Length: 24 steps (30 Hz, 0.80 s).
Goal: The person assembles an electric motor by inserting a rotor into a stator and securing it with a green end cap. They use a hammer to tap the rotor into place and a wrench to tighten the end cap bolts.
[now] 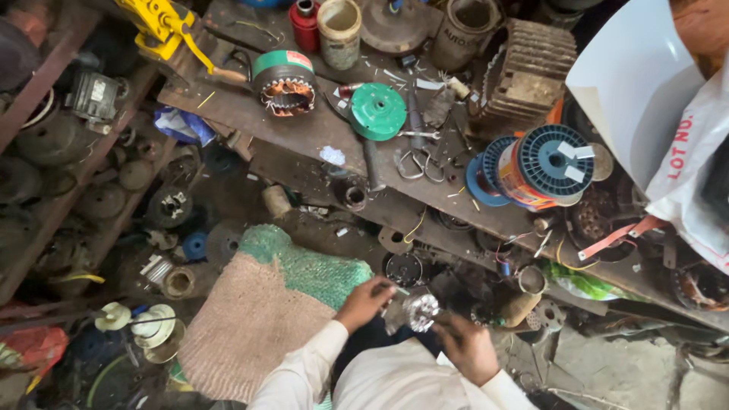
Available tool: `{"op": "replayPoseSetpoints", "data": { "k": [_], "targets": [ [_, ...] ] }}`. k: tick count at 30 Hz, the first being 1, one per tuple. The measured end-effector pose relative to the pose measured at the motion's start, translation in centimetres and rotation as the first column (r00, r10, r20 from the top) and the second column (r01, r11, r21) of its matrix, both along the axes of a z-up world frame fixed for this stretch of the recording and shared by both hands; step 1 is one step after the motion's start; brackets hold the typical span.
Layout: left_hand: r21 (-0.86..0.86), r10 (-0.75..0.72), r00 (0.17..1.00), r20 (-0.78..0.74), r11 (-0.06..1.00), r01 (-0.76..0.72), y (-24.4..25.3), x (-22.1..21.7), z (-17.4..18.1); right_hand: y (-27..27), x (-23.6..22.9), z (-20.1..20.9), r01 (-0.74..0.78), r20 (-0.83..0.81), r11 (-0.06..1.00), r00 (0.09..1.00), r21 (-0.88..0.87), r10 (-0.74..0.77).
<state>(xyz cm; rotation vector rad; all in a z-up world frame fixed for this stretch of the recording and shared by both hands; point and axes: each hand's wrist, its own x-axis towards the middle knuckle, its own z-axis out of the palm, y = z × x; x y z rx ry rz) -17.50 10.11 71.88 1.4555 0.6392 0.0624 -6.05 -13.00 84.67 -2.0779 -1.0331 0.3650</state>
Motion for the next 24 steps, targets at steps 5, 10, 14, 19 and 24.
{"op": "replayPoseSetpoints", "data": {
  "k": [5,10,14,19,24],
  "targets": [
    [-0.013,0.329,0.930,0.162,0.943,-0.332,3.8,-3.6,-4.1,-0.2,1.6,2.0,0.027,-0.045,0.998,0.999,-0.053,-0.029],
    [0.232,0.508,0.860,-0.051,0.843,-0.485,5.9,-11.5,-5.7,-1.2,1.9,1.2,0.111,0.077,0.992,0.991,-0.052,-0.107],
    [0.298,0.516,0.853,-0.074,0.828,-0.475,6.0,-16.9,-5.7,-2.5,2.2,-0.3,0.178,0.070,0.984,0.982,-0.016,-0.176],
    [0.377,0.416,0.846,-0.333,0.881,-0.285,6.6,-20.7,-3.9,-4.2,1.1,-1.1,0.314,0.074,0.949,0.948,-0.036,-0.311],
    [0.590,0.373,0.867,-0.330,0.799,-0.119,11.7,-22.0,-3.3,-3.3,-1.2,-1.5,0.343,0.250,0.939,0.908,0.019,-0.336]
  ]
}}
